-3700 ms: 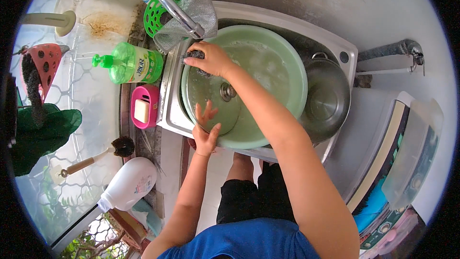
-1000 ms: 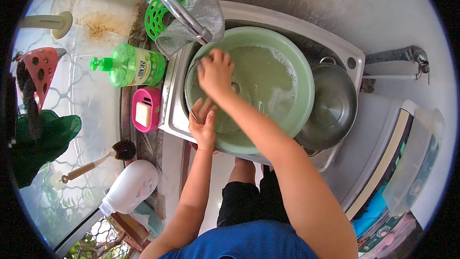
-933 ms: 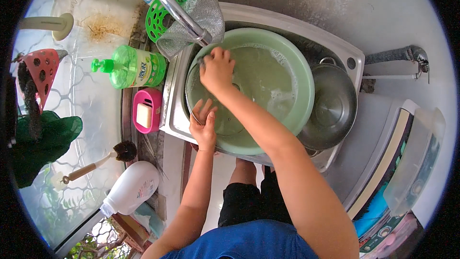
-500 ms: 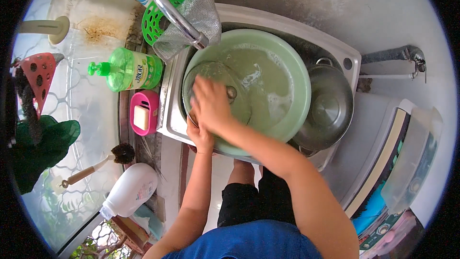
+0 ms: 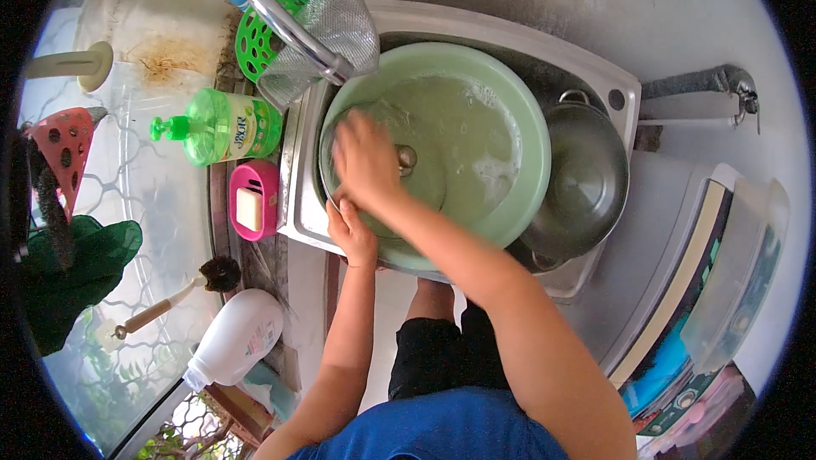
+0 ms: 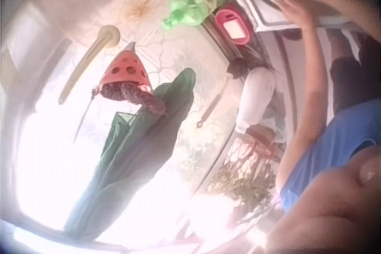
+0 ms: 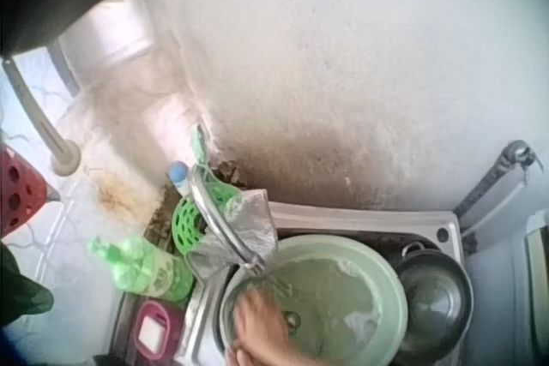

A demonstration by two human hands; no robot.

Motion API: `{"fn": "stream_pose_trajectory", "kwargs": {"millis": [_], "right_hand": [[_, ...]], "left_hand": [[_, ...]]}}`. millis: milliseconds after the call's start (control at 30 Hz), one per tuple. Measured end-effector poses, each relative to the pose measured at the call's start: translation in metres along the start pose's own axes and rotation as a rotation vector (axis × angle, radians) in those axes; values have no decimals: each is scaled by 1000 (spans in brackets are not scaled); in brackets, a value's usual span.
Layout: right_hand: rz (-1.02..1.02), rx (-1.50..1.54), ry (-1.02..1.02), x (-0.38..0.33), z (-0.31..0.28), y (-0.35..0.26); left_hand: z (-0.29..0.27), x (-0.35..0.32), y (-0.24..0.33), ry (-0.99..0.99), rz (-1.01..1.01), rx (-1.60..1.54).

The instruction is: The person washes metal skewers and a glass pot lid in a plastic basin of water by hand using a scouring pad, then places the washed skewers on top of a nearby washing machine.

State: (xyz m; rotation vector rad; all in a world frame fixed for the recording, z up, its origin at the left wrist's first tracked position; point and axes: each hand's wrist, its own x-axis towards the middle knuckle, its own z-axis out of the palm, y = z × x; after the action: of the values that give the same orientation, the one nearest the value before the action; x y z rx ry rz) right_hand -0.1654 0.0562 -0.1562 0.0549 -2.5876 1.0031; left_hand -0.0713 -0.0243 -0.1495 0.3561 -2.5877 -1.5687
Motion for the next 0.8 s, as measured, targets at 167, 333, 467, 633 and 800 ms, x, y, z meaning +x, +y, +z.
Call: {"fn": "stream_pose_trajectory", "kwargs": {"millis": [167, 333, 467, 633, 800], "right_hand": [[126, 43, -45, 2, 7, -1], [33, 228, -83, -29, -21, -14], [113, -17, -27, 32, 13, 18], [0, 394, -158, -69, -53, -29], [651, 9, -175, -120, -36, 56]], "left_hand": [[-5, -2, 0, 77, 22, -129], [-4, 1, -2, 138, 59, -66], [10, 3, 6, 58, -4, -226], [-14, 3, -11, 113, 87, 59], [2, -1, 14, 7, -89, -186]]}}
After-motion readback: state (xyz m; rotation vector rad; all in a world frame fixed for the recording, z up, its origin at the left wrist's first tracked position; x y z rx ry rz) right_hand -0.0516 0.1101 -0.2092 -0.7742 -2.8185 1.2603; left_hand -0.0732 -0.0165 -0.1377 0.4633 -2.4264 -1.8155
